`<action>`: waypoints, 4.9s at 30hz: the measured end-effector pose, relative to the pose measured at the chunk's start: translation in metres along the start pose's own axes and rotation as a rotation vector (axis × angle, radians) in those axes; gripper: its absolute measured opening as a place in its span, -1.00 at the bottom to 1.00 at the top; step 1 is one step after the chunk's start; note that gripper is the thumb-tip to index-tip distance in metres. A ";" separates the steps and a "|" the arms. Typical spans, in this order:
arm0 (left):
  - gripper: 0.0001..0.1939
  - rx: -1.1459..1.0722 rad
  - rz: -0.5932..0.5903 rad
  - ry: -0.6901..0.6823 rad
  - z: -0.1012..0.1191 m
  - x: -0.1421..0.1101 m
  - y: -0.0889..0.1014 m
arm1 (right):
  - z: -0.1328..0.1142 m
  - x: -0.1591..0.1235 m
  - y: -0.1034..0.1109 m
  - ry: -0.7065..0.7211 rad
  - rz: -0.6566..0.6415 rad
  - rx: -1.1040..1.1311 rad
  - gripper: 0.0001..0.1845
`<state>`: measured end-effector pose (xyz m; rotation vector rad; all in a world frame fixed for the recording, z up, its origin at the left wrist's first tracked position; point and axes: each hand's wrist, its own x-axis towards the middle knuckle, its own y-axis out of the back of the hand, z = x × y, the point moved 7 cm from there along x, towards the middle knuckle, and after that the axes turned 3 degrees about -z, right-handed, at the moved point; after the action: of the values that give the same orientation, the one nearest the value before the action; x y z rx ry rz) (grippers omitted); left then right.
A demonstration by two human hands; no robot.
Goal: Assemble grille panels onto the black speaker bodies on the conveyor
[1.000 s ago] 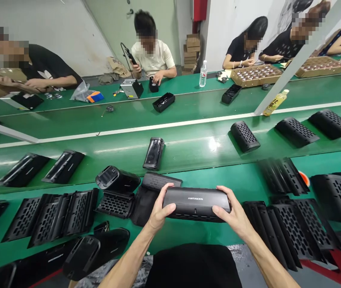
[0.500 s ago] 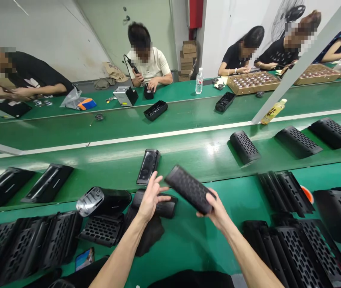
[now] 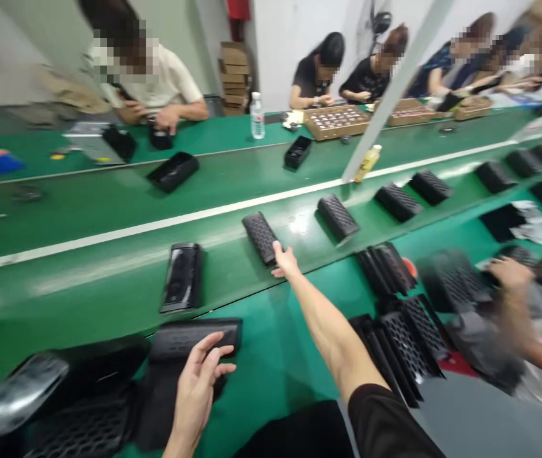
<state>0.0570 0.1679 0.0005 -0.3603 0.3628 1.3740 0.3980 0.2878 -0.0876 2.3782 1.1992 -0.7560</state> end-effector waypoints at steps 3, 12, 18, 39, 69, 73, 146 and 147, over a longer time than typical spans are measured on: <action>-0.44 0.026 -0.087 0.027 -0.008 0.000 -0.018 | -0.004 -0.042 0.033 0.148 0.064 -0.137 -0.29; -0.42 0.043 -0.234 0.166 -0.038 -0.034 -0.037 | 0.078 -0.260 0.311 0.241 0.456 -0.503 -0.57; -0.42 0.032 -0.319 0.194 -0.037 -0.054 -0.052 | 0.115 -0.269 0.373 0.150 0.365 -0.598 -0.71; -0.86 0.852 0.402 -0.077 -0.124 -0.074 0.159 | 0.177 -0.270 0.040 0.823 -0.446 -1.010 -0.71; -0.48 0.056 -0.413 0.014 -0.078 -0.083 0.053 | 0.186 -0.310 -0.050 -0.255 -1.085 0.117 -0.22; -0.48 0.068 -0.415 0.069 -0.095 -0.069 0.024 | 0.205 -0.295 -0.004 -0.230 -0.765 0.030 -0.47; -0.51 -0.142 -0.247 0.000 -0.042 -0.071 0.004 | 0.119 -0.285 0.114 0.134 -0.452 0.042 -0.58; -0.51 -0.144 -0.244 -0.006 -0.042 -0.071 0.004 | 0.119 -0.284 0.114 0.126 -0.453 0.061 -0.57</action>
<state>0.0399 0.0875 -0.0054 -0.5029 0.2074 1.1642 0.3159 -0.0175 0.0022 2.2516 1.8274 -0.7903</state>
